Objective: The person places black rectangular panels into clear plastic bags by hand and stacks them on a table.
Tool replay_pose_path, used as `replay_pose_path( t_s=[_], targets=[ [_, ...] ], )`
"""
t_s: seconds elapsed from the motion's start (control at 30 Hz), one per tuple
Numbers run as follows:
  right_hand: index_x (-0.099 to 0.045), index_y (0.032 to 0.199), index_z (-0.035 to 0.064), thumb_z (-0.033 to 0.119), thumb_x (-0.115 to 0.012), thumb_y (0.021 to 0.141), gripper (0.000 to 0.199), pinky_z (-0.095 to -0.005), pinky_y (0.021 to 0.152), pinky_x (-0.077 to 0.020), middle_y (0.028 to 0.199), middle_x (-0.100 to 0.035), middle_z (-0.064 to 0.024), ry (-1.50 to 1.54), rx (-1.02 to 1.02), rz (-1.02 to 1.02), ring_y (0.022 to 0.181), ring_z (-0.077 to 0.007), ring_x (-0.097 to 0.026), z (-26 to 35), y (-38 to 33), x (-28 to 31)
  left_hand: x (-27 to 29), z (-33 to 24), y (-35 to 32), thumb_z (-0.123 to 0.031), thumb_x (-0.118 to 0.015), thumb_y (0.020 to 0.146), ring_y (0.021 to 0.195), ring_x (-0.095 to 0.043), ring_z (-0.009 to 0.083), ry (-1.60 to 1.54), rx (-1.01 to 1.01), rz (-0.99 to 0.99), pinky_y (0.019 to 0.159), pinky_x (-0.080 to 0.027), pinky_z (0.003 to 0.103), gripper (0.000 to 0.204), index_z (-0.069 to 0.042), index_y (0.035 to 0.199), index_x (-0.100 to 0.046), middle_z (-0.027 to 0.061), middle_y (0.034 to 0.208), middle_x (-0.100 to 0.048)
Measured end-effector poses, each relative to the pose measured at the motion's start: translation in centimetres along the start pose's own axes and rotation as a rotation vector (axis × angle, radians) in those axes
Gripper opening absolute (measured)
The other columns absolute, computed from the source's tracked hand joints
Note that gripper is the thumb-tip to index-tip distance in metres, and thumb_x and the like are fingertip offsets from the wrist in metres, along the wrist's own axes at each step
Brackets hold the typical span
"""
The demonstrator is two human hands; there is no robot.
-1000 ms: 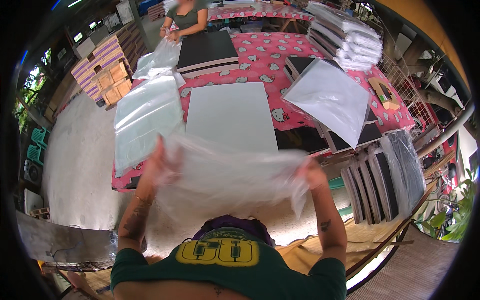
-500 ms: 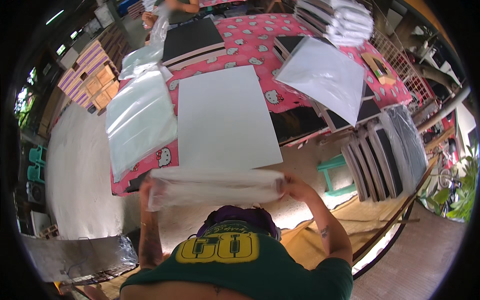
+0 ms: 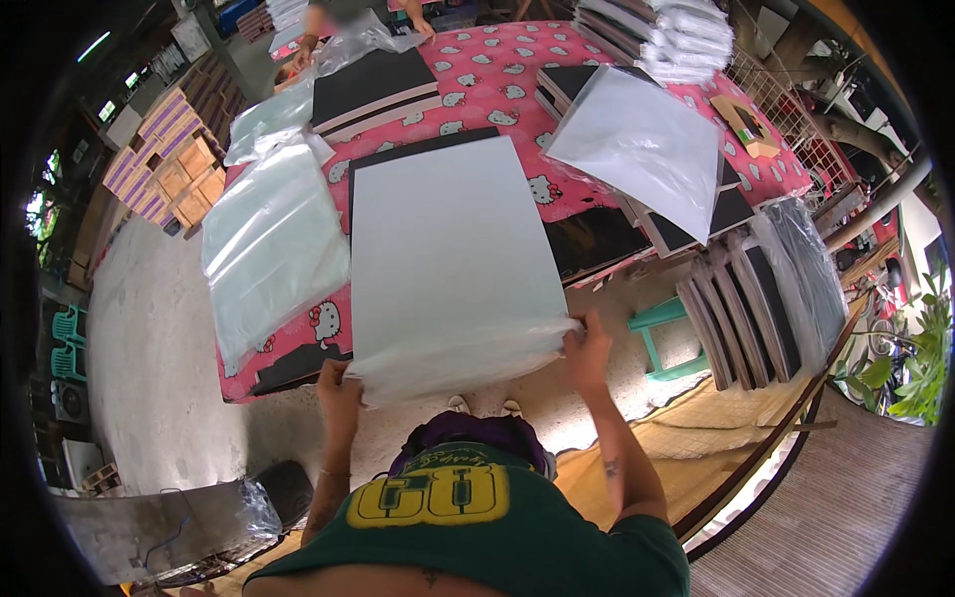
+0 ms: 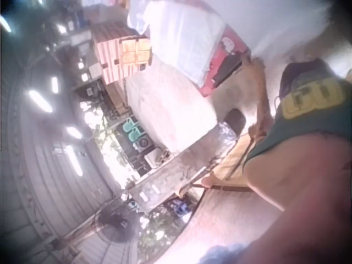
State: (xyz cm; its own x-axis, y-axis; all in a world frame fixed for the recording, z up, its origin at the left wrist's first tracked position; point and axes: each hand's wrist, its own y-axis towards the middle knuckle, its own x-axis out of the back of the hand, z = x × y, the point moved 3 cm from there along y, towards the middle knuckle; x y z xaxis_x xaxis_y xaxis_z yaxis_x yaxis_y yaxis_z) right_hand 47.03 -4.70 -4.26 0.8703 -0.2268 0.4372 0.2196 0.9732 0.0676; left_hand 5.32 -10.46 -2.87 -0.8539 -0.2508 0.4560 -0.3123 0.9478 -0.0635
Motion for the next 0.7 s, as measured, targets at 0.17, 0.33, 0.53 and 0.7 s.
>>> replay_pose_path(
  t_s=[0.17,0.33,0.53,0.7],
  targets=[
    [-0.048,0.122,0.009,0.01,-0.058,0.076,0.047,-0.0337,0.096,-0.0404,0.11,-0.053,-0.0071,0.931,-0.086,0.533,0.109,-0.0235,-0.051,10.6,0.6,5.6,9.1,-7.7,0.9,-0.015,-0.05,0.08,0.096,-0.058,0.0241,-0.742,-0.183,0.121,0.091,-0.045,0.038,0.039,-0.002,0.117,-0.053,0.0077,0.106,-0.057],
    [-0.048,0.125,0.0073,0.015,-0.053,0.09,0.035,-0.0403,0.091,-0.0458,0.118,-0.057,-0.0081,1.412,0.187,0.278,0.109,-0.0211,-0.056,23.1,7.6,8.4,14.3,-19.6,9.3,-0.018,-0.054,0.089,0.108,-0.055,0.0247,-1.58,-0.258,0.21,0.098,-0.041,0.046,0.031,-0.004,0.117,-0.053,0.0107,0.118,-0.056],
    [-0.055,0.114,0.0096,0.016,-0.053,0.092,0.023,-0.044,0.09,-0.0454,0.109,-0.061,-0.0036,1.406,0.063,0.248,0.102,-0.0188,-0.058,21.7,22.6,2.0,7.0,-17.6,28.4,-0.009,-0.057,0.089,0.103,-0.059,0.0232,-1.439,-0.301,0.447,0.092,-0.047,0.046,0.023,-0.007,0.112,-0.057,0.0075,0.107,-0.063],
    [-0.057,0.106,0.0162,0.022,-0.052,0.094,0.015,-0.0395,0.091,-0.0424,0.102,-0.062,0.0033,1.446,-0.165,0.336,0.099,-0.0154,-0.057,7.7,26.9,-6.7,-1.7,-3.4,35.2,-0.015,-0.057,0.09,0.097,-0.06,0.0222,-1.453,0.098,0.279,0.086,-0.049,0.042,0.019,-0.005,0.106,-0.058,0.0092,0.099,-0.063]
  ],
)
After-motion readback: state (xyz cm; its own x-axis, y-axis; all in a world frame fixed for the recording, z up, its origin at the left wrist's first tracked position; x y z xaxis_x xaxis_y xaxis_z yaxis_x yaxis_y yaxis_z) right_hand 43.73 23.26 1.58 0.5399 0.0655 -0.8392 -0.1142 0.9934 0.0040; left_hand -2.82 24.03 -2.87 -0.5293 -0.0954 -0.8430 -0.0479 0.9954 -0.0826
